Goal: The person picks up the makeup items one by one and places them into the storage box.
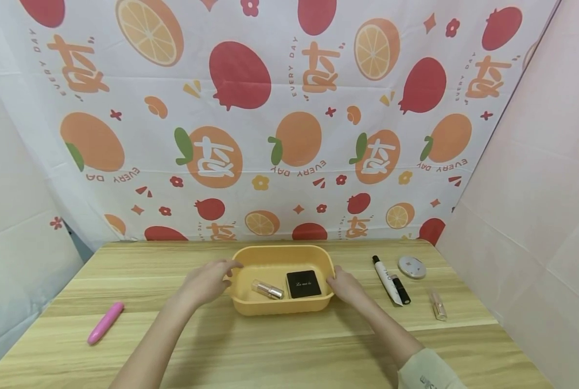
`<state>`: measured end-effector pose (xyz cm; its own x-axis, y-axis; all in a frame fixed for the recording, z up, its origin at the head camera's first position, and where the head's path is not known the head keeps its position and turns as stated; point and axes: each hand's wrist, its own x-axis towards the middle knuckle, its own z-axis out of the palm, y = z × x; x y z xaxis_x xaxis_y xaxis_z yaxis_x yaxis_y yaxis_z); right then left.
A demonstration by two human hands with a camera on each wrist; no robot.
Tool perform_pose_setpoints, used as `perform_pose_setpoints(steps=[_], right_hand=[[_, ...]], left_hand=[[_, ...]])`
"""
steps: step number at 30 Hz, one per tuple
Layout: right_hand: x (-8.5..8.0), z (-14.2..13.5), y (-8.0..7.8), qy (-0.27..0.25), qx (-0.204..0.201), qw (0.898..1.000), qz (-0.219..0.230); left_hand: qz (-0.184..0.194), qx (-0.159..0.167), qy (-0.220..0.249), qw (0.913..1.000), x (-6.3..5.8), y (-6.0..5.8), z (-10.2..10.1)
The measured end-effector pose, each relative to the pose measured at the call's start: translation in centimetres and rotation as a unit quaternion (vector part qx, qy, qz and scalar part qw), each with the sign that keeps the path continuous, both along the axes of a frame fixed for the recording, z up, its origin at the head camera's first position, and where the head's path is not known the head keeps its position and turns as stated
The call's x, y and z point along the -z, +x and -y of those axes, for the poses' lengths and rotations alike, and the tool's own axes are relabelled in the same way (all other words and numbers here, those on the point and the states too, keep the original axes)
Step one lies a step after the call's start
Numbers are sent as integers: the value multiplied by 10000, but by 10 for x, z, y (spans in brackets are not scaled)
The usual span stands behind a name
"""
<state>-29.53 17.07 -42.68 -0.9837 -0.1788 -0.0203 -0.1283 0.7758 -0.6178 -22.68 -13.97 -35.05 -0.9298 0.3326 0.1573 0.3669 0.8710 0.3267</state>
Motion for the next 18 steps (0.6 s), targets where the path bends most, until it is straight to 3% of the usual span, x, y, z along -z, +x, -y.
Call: perform_pose_setpoints(steps=[18], right_hand=[[0, 1, -1, -39, 17, 10000, 33]], left_hand=[[153, -209, 52, 9997, -3, 4, 28]])
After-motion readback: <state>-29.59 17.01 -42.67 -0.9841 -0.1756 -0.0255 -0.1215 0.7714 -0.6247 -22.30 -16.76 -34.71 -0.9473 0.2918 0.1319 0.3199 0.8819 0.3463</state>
